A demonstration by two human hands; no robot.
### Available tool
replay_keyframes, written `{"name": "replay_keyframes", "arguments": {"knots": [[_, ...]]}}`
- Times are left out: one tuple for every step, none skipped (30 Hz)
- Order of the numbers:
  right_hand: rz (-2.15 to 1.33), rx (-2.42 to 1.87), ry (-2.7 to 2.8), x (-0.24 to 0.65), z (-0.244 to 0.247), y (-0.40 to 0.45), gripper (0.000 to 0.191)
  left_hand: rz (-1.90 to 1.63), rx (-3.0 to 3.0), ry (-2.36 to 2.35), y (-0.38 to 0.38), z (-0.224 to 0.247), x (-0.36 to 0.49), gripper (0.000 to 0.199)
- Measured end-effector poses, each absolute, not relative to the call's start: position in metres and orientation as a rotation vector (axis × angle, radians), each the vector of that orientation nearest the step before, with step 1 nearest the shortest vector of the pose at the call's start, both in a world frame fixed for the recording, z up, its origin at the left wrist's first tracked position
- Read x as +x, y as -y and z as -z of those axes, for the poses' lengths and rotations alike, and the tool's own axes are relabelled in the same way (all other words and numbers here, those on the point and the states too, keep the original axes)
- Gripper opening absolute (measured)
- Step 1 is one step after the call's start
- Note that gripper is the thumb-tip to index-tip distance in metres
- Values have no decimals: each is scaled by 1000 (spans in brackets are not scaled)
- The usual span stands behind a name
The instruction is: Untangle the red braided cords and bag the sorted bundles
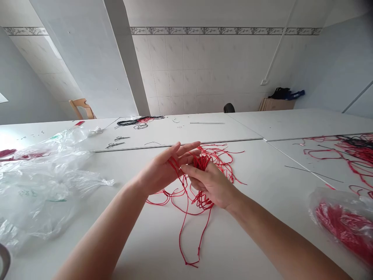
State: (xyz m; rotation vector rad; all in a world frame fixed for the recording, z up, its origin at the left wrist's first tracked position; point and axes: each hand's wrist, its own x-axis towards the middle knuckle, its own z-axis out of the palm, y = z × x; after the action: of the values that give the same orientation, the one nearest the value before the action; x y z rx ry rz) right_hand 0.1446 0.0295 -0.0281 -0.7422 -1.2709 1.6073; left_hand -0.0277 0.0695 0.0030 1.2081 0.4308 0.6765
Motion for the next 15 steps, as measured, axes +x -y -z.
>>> {"name": "replay_keyframes", "arguments": {"knots": [[-1571, -772, 1305, 144, 29, -29, 39, -670, 1206, -435, -69, -3, -28, 50], [-1528, -796, 1336, 144, 29, -28, 43, -666, 1205, -437, -68, -3, -28, 49], [-1480, -807, 1373, 144, 29, -27, 43, -664, 1203, -437, -67, -3, -27, 48], [-1429, -807, 1416, 144, 29, -27, 40, -664, 1200, -435, -66, -2, -27, 47], [-1381, -804, 1459, 145, 27, -26, 35, -663, 1197, -430, -66, -2, -26, 46], [-1343, -804, 1496, 146, 26, -26, 30, -662, 1194, -423, -65, -2, -26, 45], [-1319, -807, 1520, 147, 24, -26, 25, -663, 1193, -416, -65, -2, -26, 45], [-1313, -809, 1525, 149, 22, -26, 23, -667, 1195, -409, -65, -2, -26, 45], [-1321, -808, 1504, 150, 20, -26, 23, -669, 1200, -397, -66, -2, -26, 46], [-1339, -799, 1458, 153, 18, -27, 25, -670, 1208, -381, -67, -2, -26, 46], [-1361, -776, 1381, 156, 16, -29, 27, -665, 1219, -367, -68, -3, -27, 47], [-1378, -739, 1280, 159, 13, -30, 27, -657, 1228, -358, -68, -3, -28, 47], [-1381, -692, 1162, 163, 11, -33, 27, -648, 1234, -354, -69, -4, -29, 48], [-1369, -640, 1037, 167, 8, -35, 25, -640, 1236, -358, -70, -5, -30, 50], [-1346, -589, 917, 170, 6, -37, 22, -637, 1235, -371, -71, -6, -31, 52]]}}
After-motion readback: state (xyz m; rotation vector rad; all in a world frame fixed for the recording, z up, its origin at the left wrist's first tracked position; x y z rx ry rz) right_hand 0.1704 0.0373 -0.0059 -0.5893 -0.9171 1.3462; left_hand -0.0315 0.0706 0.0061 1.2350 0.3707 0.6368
